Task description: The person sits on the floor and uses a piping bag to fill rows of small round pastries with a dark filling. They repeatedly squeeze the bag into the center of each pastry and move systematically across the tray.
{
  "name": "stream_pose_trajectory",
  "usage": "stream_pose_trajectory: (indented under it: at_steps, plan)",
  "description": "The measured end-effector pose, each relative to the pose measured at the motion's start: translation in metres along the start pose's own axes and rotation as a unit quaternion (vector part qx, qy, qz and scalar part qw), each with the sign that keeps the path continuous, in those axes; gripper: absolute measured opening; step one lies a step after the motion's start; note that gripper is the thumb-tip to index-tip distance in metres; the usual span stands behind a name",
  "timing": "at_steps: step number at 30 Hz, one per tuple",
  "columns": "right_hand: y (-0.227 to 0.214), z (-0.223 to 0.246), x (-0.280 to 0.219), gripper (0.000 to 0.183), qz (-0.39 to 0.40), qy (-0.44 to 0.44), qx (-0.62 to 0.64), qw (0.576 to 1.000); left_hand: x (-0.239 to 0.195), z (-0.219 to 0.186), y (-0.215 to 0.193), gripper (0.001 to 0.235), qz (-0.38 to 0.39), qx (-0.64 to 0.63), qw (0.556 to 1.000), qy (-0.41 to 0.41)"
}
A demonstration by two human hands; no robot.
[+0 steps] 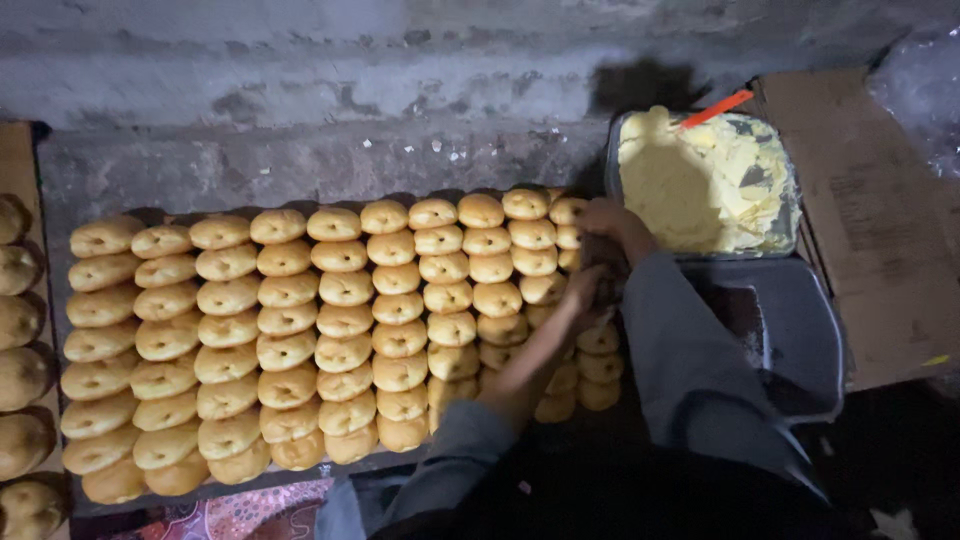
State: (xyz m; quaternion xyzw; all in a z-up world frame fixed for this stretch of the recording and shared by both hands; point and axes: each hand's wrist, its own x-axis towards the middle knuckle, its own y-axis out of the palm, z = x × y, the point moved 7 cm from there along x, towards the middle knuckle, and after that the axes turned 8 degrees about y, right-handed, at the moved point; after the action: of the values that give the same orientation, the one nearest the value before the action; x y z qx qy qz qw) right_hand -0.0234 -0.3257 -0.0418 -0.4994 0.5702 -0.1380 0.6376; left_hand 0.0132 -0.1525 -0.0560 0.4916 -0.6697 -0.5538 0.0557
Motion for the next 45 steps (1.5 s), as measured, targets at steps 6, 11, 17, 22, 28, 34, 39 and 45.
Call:
stream_pose_trajectory:
  at_steps: [6, 11, 17, 22, 28, 34, 39, 45]
  plan:
    - [0.003, 0.001, -0.008, 0.035, -0.063, 0.062, 0.070, 0.994, -0.005, 0.007, -0.016, 0.025, -0.023, 0.001, 0.999, -0.030]
    - [0.001, -0.009, -0.015, 0.039, -0.124, 0.150, 0.154, 0.969, 0.007, 0.004, -0.026, 0.025, 0.035, 0.053, 0.997, 0.053]
    - [0.010, -0.002, -0.021, 0.033, -0.152, 0.167, 0.110, 0.968, 0.012, 0.015, -0.033, 0.020, 0.042, -0.001, 0.997, 0.067]
    - [0.015, -0.001, -0.023, 0.033, -0.133, 0.214, 0.057, 0.966, 0.012, 0.016, -0.040, 0.017, 0.012, -0.004, 1.000, 0.025]
    - [0.023, -0.027, -0.041, 0.068, -0.186, 0.356, 0.353, 0.845, 0.016, 0.004, -0.050, 0.026, -0.008, 0.285, 0.957, 0.048]
    - [0.056, -0.008, -0.091, 0.052, -0.093, 0.268, 0.561, 0.778, -0.030, 0.018, -0.037, 0.018, 0.003, 0.258, 0.957, 0.136]
    - [0.049, 0.031, -0.166, 0.045, -0.178, 0.184, 0.601, 0.757, -0.114, 0.022, 0.007, 0.022, 0.031, 0.081, 0.993, 0.079]
    - [0.032, 0.116, -0.276, 0.042, -0.272, 0.070, 0.720, 0.634, -0.221, 0.021, 0.025, 0.037, 0.060, 0.171, 0.983, 0.028]
